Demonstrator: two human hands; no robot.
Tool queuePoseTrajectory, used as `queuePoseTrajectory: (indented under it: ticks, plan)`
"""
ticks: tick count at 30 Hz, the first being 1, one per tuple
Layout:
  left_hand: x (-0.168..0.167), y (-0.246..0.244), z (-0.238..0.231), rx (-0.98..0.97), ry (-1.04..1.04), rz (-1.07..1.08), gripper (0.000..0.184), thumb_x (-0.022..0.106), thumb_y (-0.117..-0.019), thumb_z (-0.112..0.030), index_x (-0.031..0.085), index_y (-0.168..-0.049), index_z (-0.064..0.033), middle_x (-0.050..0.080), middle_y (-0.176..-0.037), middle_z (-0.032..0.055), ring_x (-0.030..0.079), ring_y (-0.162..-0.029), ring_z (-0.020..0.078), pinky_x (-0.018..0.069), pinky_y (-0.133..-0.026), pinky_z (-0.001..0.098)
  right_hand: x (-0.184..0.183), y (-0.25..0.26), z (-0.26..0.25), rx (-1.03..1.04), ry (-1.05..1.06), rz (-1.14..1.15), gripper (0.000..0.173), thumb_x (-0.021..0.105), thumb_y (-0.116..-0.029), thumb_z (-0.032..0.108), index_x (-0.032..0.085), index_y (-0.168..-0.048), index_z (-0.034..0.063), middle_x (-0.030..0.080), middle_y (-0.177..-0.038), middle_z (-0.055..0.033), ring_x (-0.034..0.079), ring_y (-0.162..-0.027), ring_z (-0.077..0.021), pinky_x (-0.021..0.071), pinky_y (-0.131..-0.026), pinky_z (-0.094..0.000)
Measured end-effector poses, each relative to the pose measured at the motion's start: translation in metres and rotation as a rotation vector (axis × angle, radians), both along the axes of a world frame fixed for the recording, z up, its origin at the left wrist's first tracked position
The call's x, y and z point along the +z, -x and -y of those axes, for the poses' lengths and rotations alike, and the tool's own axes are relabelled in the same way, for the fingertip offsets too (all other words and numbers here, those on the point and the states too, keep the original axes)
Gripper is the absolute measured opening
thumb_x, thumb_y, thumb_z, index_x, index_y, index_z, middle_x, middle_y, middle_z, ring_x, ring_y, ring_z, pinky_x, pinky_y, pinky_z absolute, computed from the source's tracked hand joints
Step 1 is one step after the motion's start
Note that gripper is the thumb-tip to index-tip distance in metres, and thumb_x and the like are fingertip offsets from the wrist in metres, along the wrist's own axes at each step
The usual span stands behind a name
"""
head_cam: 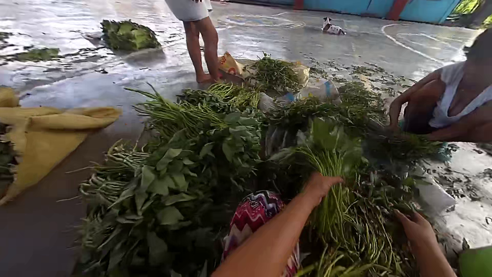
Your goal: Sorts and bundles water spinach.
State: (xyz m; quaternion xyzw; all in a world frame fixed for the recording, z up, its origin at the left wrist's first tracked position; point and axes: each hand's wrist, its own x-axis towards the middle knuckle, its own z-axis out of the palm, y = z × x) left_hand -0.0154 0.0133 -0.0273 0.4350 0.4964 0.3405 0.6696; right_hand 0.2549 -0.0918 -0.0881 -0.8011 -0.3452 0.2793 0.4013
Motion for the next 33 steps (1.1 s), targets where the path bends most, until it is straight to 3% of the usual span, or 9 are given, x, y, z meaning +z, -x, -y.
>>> queuePoseTrajectory:
  ticks: [3, 7, 11, 14, 17, 19, 24, 29, 33]
  plan:
    - [-0.004, 0.001, -0.004, 0.103, -0.023, -0.01, 0.06, 0.084, -0.0827, -0.01, 0.056, -0.134, 0.0002, 0.066, -0.124, 0.017, 0.062, -0.115, 0.0272, 0.0519, -0.098, 0.0479, -0.026, -0.036, 0.019, -0.074, 0.146, 0.044, 0.03, 0.058, -0.1041, 0.014, 0.063, -0.13, -0.0016, 0.066, -0.125, -0.0242, 0.065, -0.112, -0.034, 0.0498, -0.098, -0.0534]
    - [-0.007, -0.013, -0.006, 0.199, -0.023, -0.022, 0.054, 0.083, -0.0828, -0.003, 0.057, -0.131, 0.0008, 0.07, -0.116, 0.0136, 0.068, -0.107, 0.0221, 0.0557, -0.093, 0.0416, -0.045, -0.047, 0.017, 0.009, 0.339, 0.101, 0.032, 0.055, -0.1043, 0.014, 0.065, -0.132, 0.0016, 0.064, -0.133, -0.0212, 0.06, -0.126, -0.0328, 0.0438, -0.11, -0.0509]
    - [-0.007, -0.017, -0.011, 0.234, -0.019, 0.007, 0.049, 0.08, -0.0841, -0.001, 0.058, -0.128, 0.001, 0.073, -0.106, 0.0128, 0.071, -0.094, 0.0211, 0.0593, -0.084, 0.0386, -0.075, -0.035, -0.002, 0.067, 0.548, 0.204, 0.041, 0.06, -0.0994, 0.013, 0.059, -0.139, 0.0017, 0.061, -0.136, -0.0236, 0.058, -0.13, -0.0386, 0.0442, -0.11, -0.0567]
    - [-0.015, -0.014, -0.022, 0.239, -0.06, 0.025, 0.045, 0.079, -0.0854, 0.0, 0.059, -0.126, 0.0031, 0.074, -0.103, 0.0138, 0.073, -0.093, 0.0219, 0.0609, -0.083, 0.0373, -0.069, -0.039, -0.003, 0.164, 0.649, 0.217, 0.037, 0.067, -0.0942, 0.014, 0.067, -0.129, 0.0013, 0.064, -0.132, -0.0245, 0.059, -0.127, -0.0408, 0.0456, -0.107, -0.0609]
    - [-0.022, -0.01, -0.029, 0.241, -0.06, 0.049, 0.04, 0.074, -0.0877, 0.004, 0.059, -0.124, 0.0069, 0.074, -0.101, 0.0176, 0.074, -0.091, 0.0253, 0.062, -0.082, 0.0385, -0.023, -0.064, 0.021, 0.254, 0.397, 0.046, 0.033, 0.069, -0.0961, 0.016, 0.068, -0.126, 0.0023, 0.069, -0.123, -0.0175, 0.066, -0.115, -0.0293, 0.0513, -0.103, -0.049]
    - [-0.02, -0.01, -0.027, 0.219, -0.035, 0.04, 0.037, 0.073, -0.0891, 0.004, 0.06, -0.123, 0.007, 0.075, -0.1, 0.0174, 0.074, -0.091, 0.025, 0.0617, -0.081, 0.0381, 0.003, -0.076, 0.046, 0.208, 0.169, -0.187, 0.033, 0.069, -0.097, 0.013, 0.063, -0.127, 0.0019, 0.068, -0.118, -0.0122, 0.067, -0.104, -0.0187, 0.0554, -0.091, -0.0372]
    - [-0.013, -0.018, -0.021, 0.181, -0.059, 0.066, 0.036, 0.072, -0.0882, 0.007, 0.058, -0.121, 0.0078, 0.074, -0.099, 0.0171, 0.074, -0.088, 0.023, 0.062, -0.08, 0.0357, 0.019, -0.06, 0.071, 0.158, -0.002, -0.362, 0.032, 0.069, -0.0954, 0.008, 0.063, -0.127, 0.0038, 0.069, -0.114, -0.007, 0.067, -0.095, -0.0136, 0.0565, -0.081, -0.0323]
    - [-0.009, -0.016, -0.013, 0.147, -0.12, 0.085, 0.041, 0.073, -0.0868, 0.007, 0.056, -0.124, 0.0081, 0.073, -0.101, 0.017, 0.073, -0.09, 0.0223, 0.0618, -0.081, 0.0356, 0.001, -0.018, 0.07, 0.168, -0.168, -0.528, 0.033, 0.068, -0.0932, 0.004, 0.062, -0.125, 0.0033, 0.07, -0.107, -0.0048, 0.067, -0.087, -0.0114, 0.0562, -0.072, -0.0291]
    - [-0.002, -0.012, -0.004, 0.091, -0.098, 0.1, 0.039, 0.071, -0.0891, 0.007, 0.055, -0.124, 0.008, 0.073, -0.099, 0.0177, 0.074, -0.089, 0.024, 0.0622, -0.081, 0.0366, -0.004, 0.017, 0.055, 0.272, -0.212, -0.456, 0.034, 0.07, -0.0916, 0.007, 0.064, -0.125, 0.0017, 0.071, -0.107, -0.0055, 0.068, -0.088, -0.0113, 0.057, -0.076, -0.03]
